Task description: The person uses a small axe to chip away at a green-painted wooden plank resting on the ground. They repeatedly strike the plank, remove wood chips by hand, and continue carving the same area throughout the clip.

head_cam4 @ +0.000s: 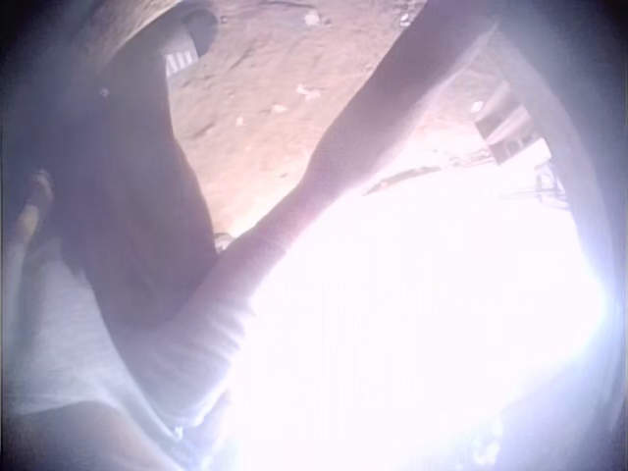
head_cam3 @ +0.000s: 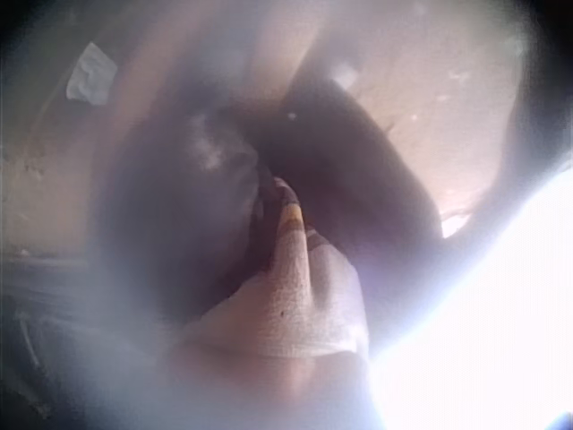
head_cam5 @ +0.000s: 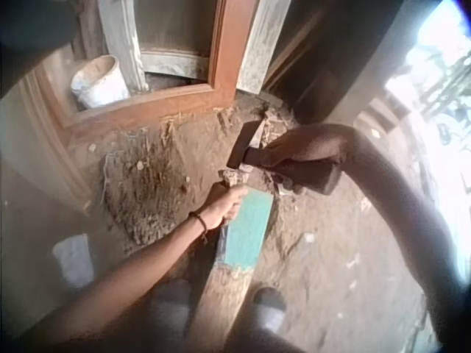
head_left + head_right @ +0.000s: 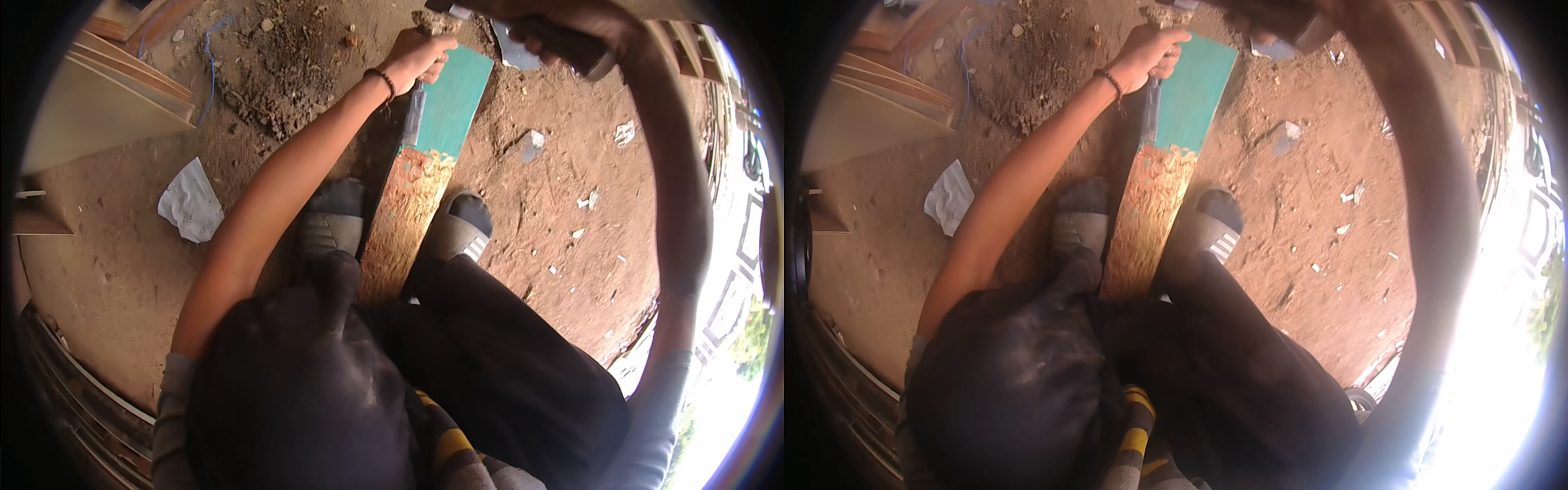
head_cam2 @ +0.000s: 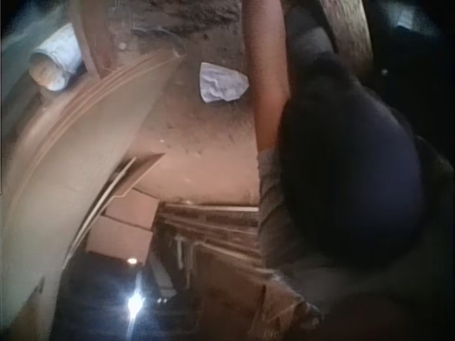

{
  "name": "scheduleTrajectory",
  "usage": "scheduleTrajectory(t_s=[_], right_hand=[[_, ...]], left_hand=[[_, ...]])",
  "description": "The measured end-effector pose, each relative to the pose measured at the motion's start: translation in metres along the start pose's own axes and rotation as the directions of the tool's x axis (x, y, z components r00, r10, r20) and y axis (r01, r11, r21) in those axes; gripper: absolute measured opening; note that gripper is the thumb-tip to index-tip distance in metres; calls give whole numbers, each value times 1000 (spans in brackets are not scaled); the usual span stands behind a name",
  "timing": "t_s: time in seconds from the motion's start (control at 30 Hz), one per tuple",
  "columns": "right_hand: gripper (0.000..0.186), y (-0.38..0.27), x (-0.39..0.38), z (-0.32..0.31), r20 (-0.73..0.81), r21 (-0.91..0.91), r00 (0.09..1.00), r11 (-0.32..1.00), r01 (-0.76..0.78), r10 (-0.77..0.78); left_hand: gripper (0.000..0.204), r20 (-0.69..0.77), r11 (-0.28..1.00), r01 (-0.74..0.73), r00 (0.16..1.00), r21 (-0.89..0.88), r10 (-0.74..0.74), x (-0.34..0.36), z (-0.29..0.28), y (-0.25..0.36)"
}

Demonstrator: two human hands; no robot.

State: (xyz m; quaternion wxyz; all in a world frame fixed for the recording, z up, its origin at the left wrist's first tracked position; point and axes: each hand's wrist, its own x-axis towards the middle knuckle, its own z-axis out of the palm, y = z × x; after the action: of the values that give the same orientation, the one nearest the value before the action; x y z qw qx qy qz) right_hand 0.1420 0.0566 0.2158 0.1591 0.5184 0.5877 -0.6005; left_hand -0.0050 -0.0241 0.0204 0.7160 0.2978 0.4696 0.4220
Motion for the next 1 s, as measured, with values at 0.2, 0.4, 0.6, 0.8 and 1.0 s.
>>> scheduleTrajectory(t_s=[0.2,0.4,0.6,0.8,1.0], right_hand=[[21,-21,-22,-37,-198,329,961,911,250,-192],[16,-6,-3,-3,-378,184,906,943,277,-192],[27,18,-12,-8,0,78,1000,997,-9,9],[29,-8,-44,-39,-355,66,913,968,240,-202],[32,7,-25,-6,-367,242,909,924,297,-196]], left_hand=[[39,32,999,15,999,34,-16,0,0,-1],[39,43,999,23,999,34,-25,2,0,0],[42,143,995,35,989,95,-49,-4,8,1],[45,197,985,-20,980,170,-14,-7,28,-6],[42,121,998,33,992,50,-39,-1,20,-7]])
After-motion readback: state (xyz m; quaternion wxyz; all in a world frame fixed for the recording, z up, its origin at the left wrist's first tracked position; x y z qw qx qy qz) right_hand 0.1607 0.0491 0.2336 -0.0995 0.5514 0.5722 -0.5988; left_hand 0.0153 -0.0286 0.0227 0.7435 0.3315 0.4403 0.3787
